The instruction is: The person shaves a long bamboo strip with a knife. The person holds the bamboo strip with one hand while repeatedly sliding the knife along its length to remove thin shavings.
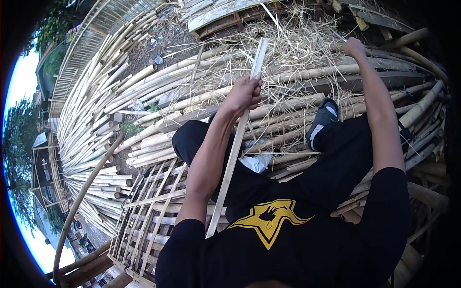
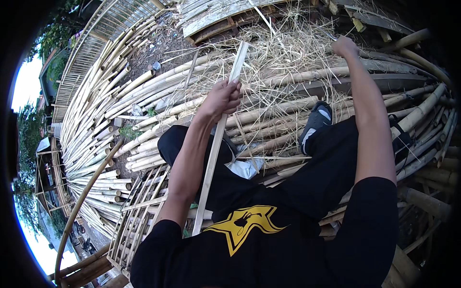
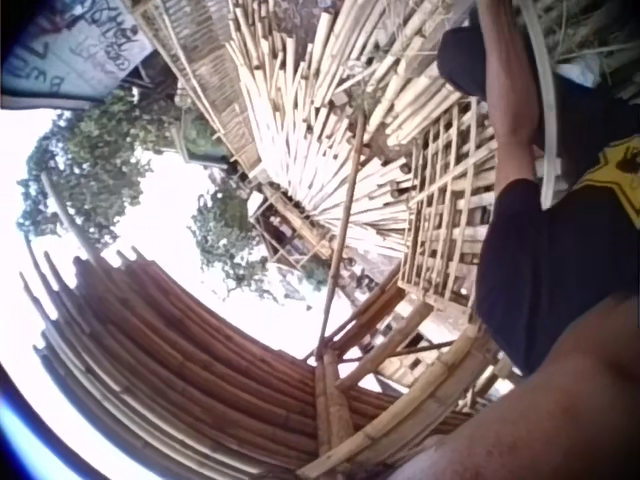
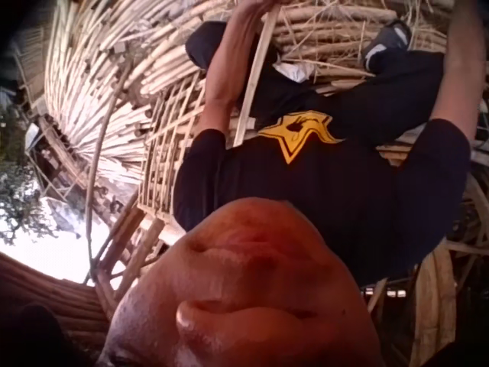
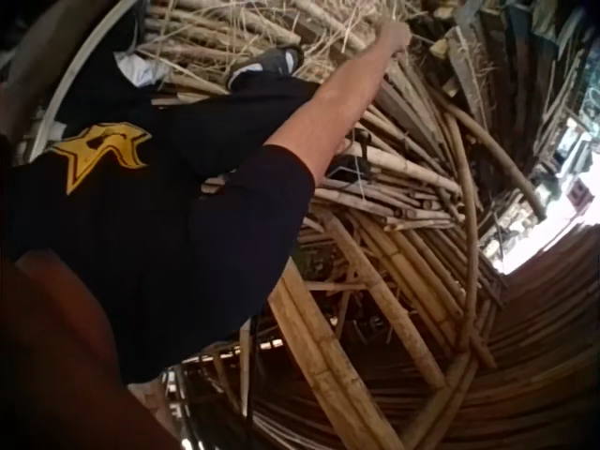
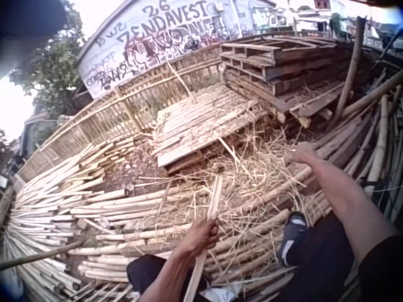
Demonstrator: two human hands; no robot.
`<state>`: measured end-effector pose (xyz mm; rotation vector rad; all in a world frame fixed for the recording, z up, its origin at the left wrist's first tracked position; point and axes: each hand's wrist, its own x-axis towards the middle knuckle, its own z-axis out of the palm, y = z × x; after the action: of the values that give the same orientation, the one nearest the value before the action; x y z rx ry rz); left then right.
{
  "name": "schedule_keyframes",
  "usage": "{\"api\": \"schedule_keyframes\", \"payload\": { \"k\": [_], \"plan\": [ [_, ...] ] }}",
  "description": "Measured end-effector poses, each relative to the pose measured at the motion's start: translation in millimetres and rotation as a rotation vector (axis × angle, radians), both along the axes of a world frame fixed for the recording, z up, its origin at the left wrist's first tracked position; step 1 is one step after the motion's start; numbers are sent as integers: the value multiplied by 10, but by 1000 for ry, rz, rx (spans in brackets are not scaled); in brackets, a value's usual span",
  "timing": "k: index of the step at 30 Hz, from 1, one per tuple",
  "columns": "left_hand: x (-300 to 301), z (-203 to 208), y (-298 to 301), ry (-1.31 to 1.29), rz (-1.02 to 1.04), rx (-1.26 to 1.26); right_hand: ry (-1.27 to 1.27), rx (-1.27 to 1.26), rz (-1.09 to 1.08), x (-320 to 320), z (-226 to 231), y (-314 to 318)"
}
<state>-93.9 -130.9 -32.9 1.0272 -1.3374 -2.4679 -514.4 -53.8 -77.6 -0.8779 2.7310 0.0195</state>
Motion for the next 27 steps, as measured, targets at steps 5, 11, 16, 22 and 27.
{"api": "schedule_keyframes", "payload": {
  "k": [5,11,16,22,27],
  "plan": [
    [-240,35,-201,156,-32,39,-268,-358,-241,-301,27,103],
    [-334,-61,-148,219,-54,169,-947,-526,107,1443,630,-456],
    [-356,-95,-100,289,-113,211,-1159,-674,20,2077,571,-587],
    [-214,108,-6,342,-19,242,-1351,-816,-12,2097,675,-668],
    [122,193,119,245,-31,132,-1343,-956,45,1897,882,-667]
  ]
}}
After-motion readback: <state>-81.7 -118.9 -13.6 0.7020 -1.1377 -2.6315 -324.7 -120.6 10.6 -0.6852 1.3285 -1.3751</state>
